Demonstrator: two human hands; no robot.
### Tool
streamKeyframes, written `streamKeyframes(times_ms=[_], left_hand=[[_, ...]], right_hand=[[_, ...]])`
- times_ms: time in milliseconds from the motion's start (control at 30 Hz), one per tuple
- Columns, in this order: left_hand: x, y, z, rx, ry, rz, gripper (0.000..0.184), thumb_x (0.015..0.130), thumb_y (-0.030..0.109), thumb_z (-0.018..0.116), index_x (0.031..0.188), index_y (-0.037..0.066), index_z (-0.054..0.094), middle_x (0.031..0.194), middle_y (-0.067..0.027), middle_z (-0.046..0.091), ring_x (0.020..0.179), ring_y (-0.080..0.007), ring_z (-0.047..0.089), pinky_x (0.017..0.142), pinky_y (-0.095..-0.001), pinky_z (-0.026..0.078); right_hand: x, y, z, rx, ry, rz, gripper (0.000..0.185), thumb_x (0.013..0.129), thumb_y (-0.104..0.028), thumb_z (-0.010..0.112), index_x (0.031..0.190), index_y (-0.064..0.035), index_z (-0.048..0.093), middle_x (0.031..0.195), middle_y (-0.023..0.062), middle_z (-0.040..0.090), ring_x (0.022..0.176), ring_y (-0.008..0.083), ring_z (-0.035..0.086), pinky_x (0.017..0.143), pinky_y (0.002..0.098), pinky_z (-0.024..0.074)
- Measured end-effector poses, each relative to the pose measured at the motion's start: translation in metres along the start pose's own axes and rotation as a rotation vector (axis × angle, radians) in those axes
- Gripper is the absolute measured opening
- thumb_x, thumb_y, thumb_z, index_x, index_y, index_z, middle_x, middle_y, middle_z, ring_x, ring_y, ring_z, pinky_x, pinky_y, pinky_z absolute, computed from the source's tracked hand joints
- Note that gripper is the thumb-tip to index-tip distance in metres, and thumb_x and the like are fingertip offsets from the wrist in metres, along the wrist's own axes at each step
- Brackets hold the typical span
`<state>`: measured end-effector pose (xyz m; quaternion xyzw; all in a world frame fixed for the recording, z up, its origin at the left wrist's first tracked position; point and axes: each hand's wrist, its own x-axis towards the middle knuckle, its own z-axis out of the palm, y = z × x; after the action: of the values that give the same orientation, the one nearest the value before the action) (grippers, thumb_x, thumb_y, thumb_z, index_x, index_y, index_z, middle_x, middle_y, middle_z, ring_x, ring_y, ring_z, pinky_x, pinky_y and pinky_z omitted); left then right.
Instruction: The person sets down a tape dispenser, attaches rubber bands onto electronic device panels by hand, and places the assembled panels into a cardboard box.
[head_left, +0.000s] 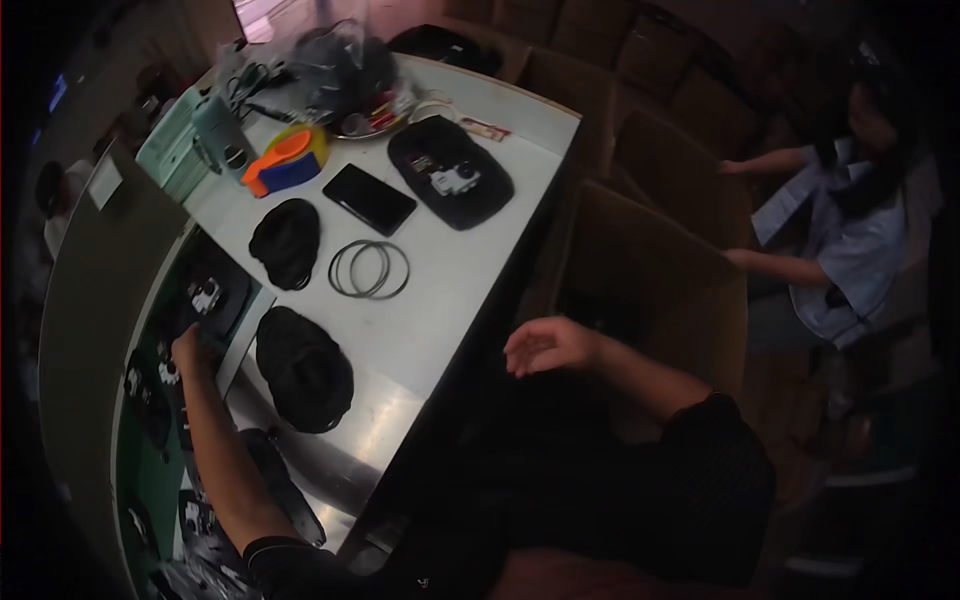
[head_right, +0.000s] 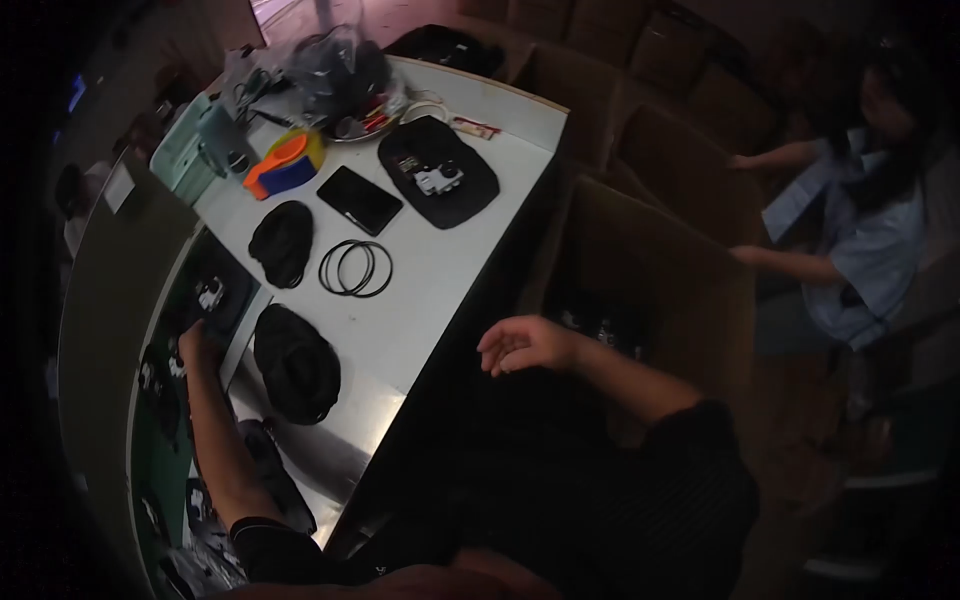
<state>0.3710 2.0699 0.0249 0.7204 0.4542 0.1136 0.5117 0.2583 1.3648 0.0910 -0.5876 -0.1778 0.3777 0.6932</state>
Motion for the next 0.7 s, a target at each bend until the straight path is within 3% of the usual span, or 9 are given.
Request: streamKeyframes(times_ms=[67, 133, 167, 233, 367, 433, 533, 667, 700], left_hand=[[0.039, -0.029, -0.004, -0.031, -0.029, -0.03, 0.033, 0.077, 0.031, 0.065, 0.087, -0.001, 0.066, 0.076, -0.0166, 0.065, 0.07, -0.0304, 0.064, 0.069, -0.0415, 0.051], [0.073, -0.029, 0.01, 0.456, -0.052, 0.457, 0.029, 0.072, 0.023, 0.07, 0.077, -0.006, 0.064, 0.072, -0.01, 0.062, 0.061, -0.0215, 0.06, 0.058, -0.0351, 0.049], [0.058, -0.046, 0.009, 0.458, -0.07, 0.461, 0.029, 0.072, 0.023, 0.07, 0.077, -0.006, 0.064, 0.072, -0.01, 0.062, 0.061, -0.0215, 0.06, 0.058, -0.0351, 0.049], [-0.03, 0.011, 0.033, -0.037, 0.096, 0.193, 0.024, 0.071, 0.018, 0.068, 0.075, -0.005, 0.065, 0.074, -0.0085, 0.063, 0.06, -0.0197, 0.057, 0.056, -0.0334, 0.046], [-0.036, 0.021, 0.03, -0.086, 0.039, 0.116, 0.021, 0.071, 0.016, 0.067, 0.078, -0.004, 0.066, 0.075, -0.0069, 0.063, 0.064, -0.0181, 0.057, 0.057, -0.0331, 0.044], [-0.037, 0.022, 0.019, -0.227, -0.198, -0.032, 0.018, 0.075, 0.014, 0.064, 0.085, -0.001, 0.066, 0.074, -0.0085, 0.061, 0.069, -0.0209, 0.058, 0.064, -0.0305, 0.046], [0.049, -0.02, -0.002, -0.281, -0.215, -0.064, 0.022, 0.077, 0.014, 0.063, 0.092, -0.003, 0.065, 0.08, -0.0097, 0.063, 0.077, -0.0239, 0.061, 0.071, -0.0314, 0.049], [0.024, -0.008, 0.005, -0.516, -0.343, -0.057, 0.028, 0.081, 0.017, 0.062, 0.101, -0.002, 0.062, 0.091, -0.0101, 0.064, 0.086, -0.0267, 0.062, 0.079, -0.0341, 0.05], [0.045, -0.022, 0.002, -0.402, -0.398, 0.154, 0.031, 0.083, 0.017, 0.061, 0.107, -0.001, 0.06, 0.098, -0.0109, 0.063, 0.089, -0.0245, 0.06, 0.081, -0.0325, 0.049]], right_hand=[[-0.002, 0.002, 0.001, 0.003, 0.014, 0.006, 0.037, 0.082, -0.006, 0.061, 0.118, 0.0008, 0.052, 0.106, 0.0158, 0.063, 0.095, 0.0222, 0.063, 0.085, 0.0347, 0.0511], [-0.003, 0.008, -0.002, 0.018, 0.038, 0.007, 0.036, 0.082, -0.005, 0.061, 0.116, 0.0012, 0.053, 0.105, 0.0153, 0.063, 0.094, 0.0215, 0.064, 0.084, 0.0338, 0.0512], [-0.002, 0.008, -0.003, 0.021, 0.056, 0.011, 0.036, 0.082, -0.005, 0.061, 0.116, 0.0012, 0.053, 0.105, 0.0153, 0.063, 0.094, 0.0215, 0.064, 0.084, 0.0338, 0.0512], [0.001, 0.01, -0.007, 0.037, 0.057, 0.03, 0.034, 0.083, -0.005, 0.06, 0.115, 0.0014, 0.053, 0.104, 0.0153, 0.063, 0.094, 0.0213, 0.064, 0.084, 0.0332, 0.0514], [0.004, 0.011, -0.015, 0.061, 0.088, 0.058, 0.033, 0.083, -0.006, 0.06, 0.115, 0.0013, 0.053, 0.103, 0.0154, 0.063, 0.094, 0.0213, 0.064, 0.084, 0.0329, 0.0515], [0.002, 0.015, -0.02, 0.073, 0.1, 0.058, 0.032, 0.084, -0.007, 0.06, 0.114, 0.0015, 0.053, 0.103, 0.0154, 0.063, 0.094, 0.0211, 0.064, 0.084, 0.0324, 0.0516], [-0.002, 0.02, -0.025, 0.073, 0.14, 0.07, 0.033, 0.084, -0.007, 0.061, 0.115, 0.0016, 0.053, 0.103, 0.0151, 0.063, 0.094, 0.0209, 0.064, 0.083, 0.0321, 0.0516], [-0.008, 0.017, -0.028, 0.062, 0.183, 0.063, 0.032, 0.084, -0.008, 0.061, 0.114, 0.0015, 0.053, 0.103, 0.0148, 0.063, 0.093, 0.0209, 0.064, 0.083, 0.0321, 0.0517], [-0.008, 0.016, -0.029, 0.061, 0.178, 0.051, 0.032, 0.084, -0.009, 0.061, 0.114, 0.0014, 0.053, 0.103, 0.0146, 0.063, 0.093, 0.0208, 0.064, 0.083, 0.0322, 0.0518]])
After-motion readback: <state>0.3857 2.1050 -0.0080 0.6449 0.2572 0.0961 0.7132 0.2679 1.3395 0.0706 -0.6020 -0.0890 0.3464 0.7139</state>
